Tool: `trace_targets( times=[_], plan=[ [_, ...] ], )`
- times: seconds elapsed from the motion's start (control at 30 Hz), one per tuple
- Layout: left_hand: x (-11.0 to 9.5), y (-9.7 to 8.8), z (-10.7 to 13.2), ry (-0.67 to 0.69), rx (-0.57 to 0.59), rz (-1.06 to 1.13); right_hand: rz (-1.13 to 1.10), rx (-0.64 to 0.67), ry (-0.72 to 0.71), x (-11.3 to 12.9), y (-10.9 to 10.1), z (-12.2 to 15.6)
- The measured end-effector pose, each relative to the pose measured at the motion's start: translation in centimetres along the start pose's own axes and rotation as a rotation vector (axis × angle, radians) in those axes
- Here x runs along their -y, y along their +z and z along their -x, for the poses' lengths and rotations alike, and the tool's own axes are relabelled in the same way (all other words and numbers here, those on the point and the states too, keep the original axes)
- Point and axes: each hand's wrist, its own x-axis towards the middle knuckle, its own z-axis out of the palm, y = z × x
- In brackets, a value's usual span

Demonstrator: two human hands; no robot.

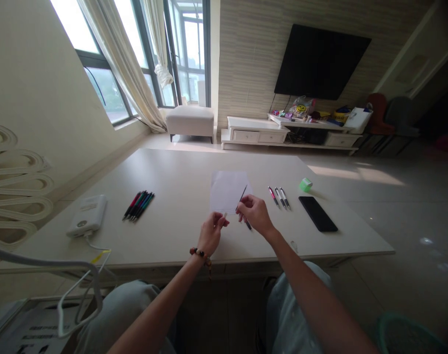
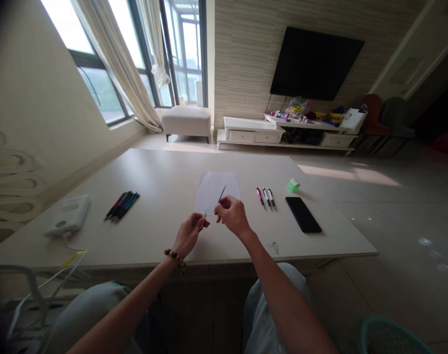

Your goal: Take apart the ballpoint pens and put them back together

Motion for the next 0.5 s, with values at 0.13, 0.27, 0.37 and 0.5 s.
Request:
trace_targets(
  times=[0.13,0.27,0.37,0.5],
  plan=[
    [-0.3,0.3,0.6,0.012,0.009,0.009,-0.182,-0.026,-0.094,0.7,0.5,0.5],
    [-0.4,0.4,0.6,0.029,0.001,-0.011,-0.152,-0.021,-0.106,0.4,1.2,0.5],
    [-0.1,0.5,0.5,0.027,0.003,-0.013,-0.112,-0.046,-0.12,0.1,1.2,0.3],
    [0.4,0.5,0.3,0.037,0.005,0.017,-0.051,-0.042,-0.136,-0.1,0.8,0.2]
  ],
)
